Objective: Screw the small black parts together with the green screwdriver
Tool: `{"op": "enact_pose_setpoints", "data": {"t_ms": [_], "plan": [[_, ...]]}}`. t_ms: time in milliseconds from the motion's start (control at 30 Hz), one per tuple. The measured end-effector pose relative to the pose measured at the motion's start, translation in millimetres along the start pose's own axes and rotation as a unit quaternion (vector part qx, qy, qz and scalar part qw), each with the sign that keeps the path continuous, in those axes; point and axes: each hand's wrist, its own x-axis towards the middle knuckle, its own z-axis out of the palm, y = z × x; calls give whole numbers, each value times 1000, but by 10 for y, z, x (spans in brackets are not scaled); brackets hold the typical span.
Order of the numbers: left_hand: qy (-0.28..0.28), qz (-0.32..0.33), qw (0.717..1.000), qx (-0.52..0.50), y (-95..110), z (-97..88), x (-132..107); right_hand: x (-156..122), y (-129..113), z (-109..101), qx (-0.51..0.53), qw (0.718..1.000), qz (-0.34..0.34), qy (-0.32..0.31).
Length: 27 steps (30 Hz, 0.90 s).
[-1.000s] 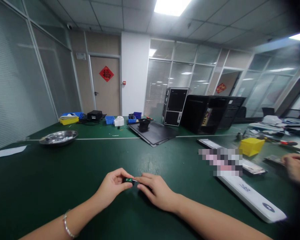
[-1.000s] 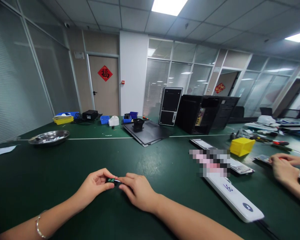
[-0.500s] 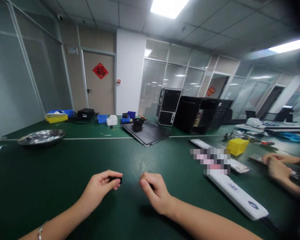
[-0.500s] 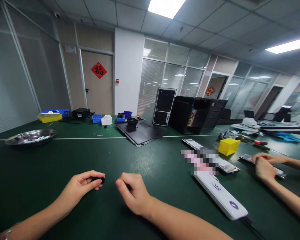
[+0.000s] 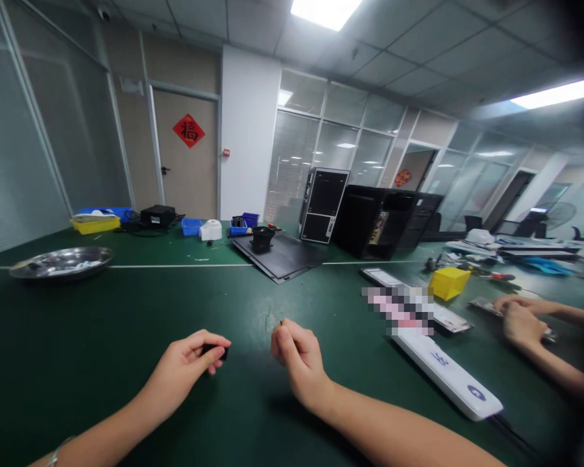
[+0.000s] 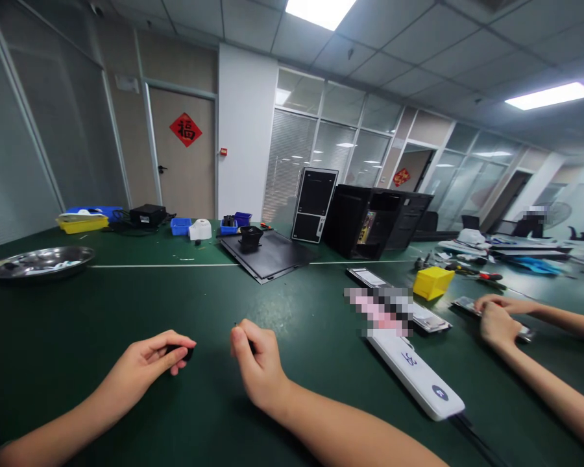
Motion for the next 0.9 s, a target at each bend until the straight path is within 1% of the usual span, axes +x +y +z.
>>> {"op": "enact_pose_setpoints", "data": {"t_ms": [100, 200, 267, 400, 467, 533, 600, 700, 767, 900], "plan": [[10, -16, 1000, -10, 1, -27, 5, 18, 1, -2, -2, 1000, 9, -4], [1, -40, 997, -62, -3, -37, 5, 42, 32, 26, -5, 998, 59, -35], [-16, -50, 993, -106, -9, -28, 3, 48, 48, 65, -21, 993, 82, -76], [-57, -38, 984, -165, -28, 16, -9, 16, 34, 150, -44, 983, 61, -165], [-79, -24, 981, -173, -38, 38, -17, -7, 17, 172, -47, 979, 61, -191], [-109, -26, 980, -164, -49, 53, -24, -23, 5, 181, -56, 974, 64, -208], [-126, -28, 979, -159, -63, 60, -28, -32, 0, 181, -66, 971, 63, -221], [-114, -8, 981, -158, -87, 58, -26, -33, 0, 174, -64, 969, 60, -229], [-108, -5, 982, -156, -99, 53, -21, -30, 2, 162, -61, 971, 63, -225], [-111, -34, 979, -166, -114, 49, -12, -24, 10, 119, -62, 976, 78, -192]]}}
